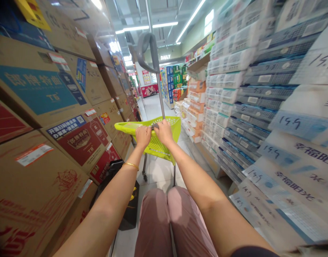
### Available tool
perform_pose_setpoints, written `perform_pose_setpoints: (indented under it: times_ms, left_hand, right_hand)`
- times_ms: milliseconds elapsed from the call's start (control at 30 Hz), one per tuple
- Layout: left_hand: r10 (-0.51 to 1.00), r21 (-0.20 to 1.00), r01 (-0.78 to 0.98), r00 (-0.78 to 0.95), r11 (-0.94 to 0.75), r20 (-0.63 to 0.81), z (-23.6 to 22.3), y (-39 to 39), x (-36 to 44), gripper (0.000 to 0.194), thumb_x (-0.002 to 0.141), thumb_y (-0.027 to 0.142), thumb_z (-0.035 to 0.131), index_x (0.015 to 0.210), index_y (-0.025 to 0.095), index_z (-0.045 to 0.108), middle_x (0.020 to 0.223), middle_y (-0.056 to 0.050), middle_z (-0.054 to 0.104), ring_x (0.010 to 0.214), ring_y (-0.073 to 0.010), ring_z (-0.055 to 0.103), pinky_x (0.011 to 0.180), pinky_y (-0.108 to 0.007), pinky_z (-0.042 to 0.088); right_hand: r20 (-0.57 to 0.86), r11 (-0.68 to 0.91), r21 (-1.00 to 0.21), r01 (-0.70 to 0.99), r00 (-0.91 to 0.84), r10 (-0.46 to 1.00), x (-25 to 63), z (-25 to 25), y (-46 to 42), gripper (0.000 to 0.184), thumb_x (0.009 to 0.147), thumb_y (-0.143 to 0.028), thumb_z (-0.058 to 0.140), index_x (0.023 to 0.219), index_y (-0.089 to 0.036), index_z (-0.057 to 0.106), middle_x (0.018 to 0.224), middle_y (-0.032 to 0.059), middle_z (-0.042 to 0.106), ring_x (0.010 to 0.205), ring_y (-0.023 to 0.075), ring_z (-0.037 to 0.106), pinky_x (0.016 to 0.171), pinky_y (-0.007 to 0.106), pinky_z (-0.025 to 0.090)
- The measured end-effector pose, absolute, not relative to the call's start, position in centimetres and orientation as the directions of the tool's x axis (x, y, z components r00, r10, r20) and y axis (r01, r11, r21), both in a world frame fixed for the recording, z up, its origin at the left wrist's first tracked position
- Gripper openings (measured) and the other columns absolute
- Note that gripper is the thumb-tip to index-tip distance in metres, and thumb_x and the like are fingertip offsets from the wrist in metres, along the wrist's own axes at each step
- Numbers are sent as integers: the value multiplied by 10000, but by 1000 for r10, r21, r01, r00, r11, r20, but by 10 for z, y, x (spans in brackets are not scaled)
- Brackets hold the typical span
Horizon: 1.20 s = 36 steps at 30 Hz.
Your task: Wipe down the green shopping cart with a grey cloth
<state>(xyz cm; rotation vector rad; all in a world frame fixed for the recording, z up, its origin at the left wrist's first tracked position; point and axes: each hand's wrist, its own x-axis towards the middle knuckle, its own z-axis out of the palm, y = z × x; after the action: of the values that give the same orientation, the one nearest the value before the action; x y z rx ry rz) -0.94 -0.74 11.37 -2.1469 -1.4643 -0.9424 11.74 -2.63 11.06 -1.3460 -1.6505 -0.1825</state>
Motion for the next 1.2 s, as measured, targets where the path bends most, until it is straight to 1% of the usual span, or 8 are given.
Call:
perform_pose_setpoints:
  times_ms: [200, 300, 467, 600, 700, 800, 1033, 1200]
  left_hand:
    - [655, 89, 910, 221, -405, 723, 114, -9, -4, 390, 908, 252, 327, 642, 176, 603, 740, -89, 660, 772, -200, 573, 754, -335, 355]
    - [634, 83, 910, 216, -407, 743, 113, -8, -3, 383, 901, 245, 337, 633, 177, 601, 730, -83, 661, 761, -193, 569, 751, -332, 354]
    - [648, 103, 913, 196, -394, 736, 112, -9, -5, 390, 911, 243, 318, 647, 178, 598, 746, -90, 658, 780, -197, 568, 767, -337, 353]
    - [661, 99, 909, 217, -406, 719, 112, -6, -11, 383, 913, 240, 311, 662, 177, 593, 760, -91, 655, 803, -202, 569, 781, -335, 349]
    - [657, 79, 905, 241, -418, 714, 111, -3, -16, 384, 914, 243, 308, 648, 186, 580, 756, -81, 652, 801, -202, 569, 784, -332, 347]
    - [652, 78, 903, 243, -422, 719, 111, -1, -17, 386, 913, 255, 314, 631, 192, 571, 745, -74, 649, 794, -198, 567, 786, -328, 348]
    - [634, 62, 906, 244, -420, 734, 113, -3, -13, 384, 906, 260, 341, 610, 188, 573, 706, -60, 649, 746, -183, 563, 752, -315, 356]
    - [652, 49, 919, 240, -391, 719, 114, -4, -12, 379, 909, 252, 333, 646, 169, 593, 735, -74, 661, 765, -188, 571, 757, -317, 355]
  right_hand:
    - [668, 379, -594, 709, 173, 724, 143, 105, -6, 281, 869, -307, 420, 712, -184, 618, 704, 32, 509, 798, 194, 481, 766, 301, 382]
    - [654, 360, -628, 690, 217, 725, 145, 103, -3, 258, 858, -307, 438, 739, -182, 630, 723, 34, 513, 803, 195, 485, 780, 311, 388]
    - [680, 309, -546, 779, 196, 707, 127, 106, -15, 206, 839, -263, 466, 779, -181, 645, 793, 65, 509, 852, 221, 473, 808, 342, 373]
    - [741, 361, -419, 833, 84, 667, 109, 109, -32, 203, 848, -261, 456, 802, -191, 641, 839, 73, 508, 858, 222, 454, 791, 343, 360]
    - [760, 381, -387, 840, 56, 648, 106, 109, -33, 205, 855, -268, 454, 814, -186, 637, 848, 77, 512, 853, 222, 449, 788, 342, 356]
    - [741, 398, -416, 818, 52, 669, 113, 110, -24, 231, 863, -260, 439, 748, -182, 623, 784, 64, 506, 826, 213, 456, 785, 328, 358]
    - [666, 400, -588, 703, 140, 733, 139, 105, -6, 262, 877, -283, 426, 716, -178, 604, 695, 19, 471, 789, 182, 467, 767, 285, 374]
    - [665, 322, -575, 752, 201, 719, 129, 105, -12, 208, 842, -249, 463, 743, -170, 628, 741, 38, 480, 820, 203, 462, 796, 321, 371]
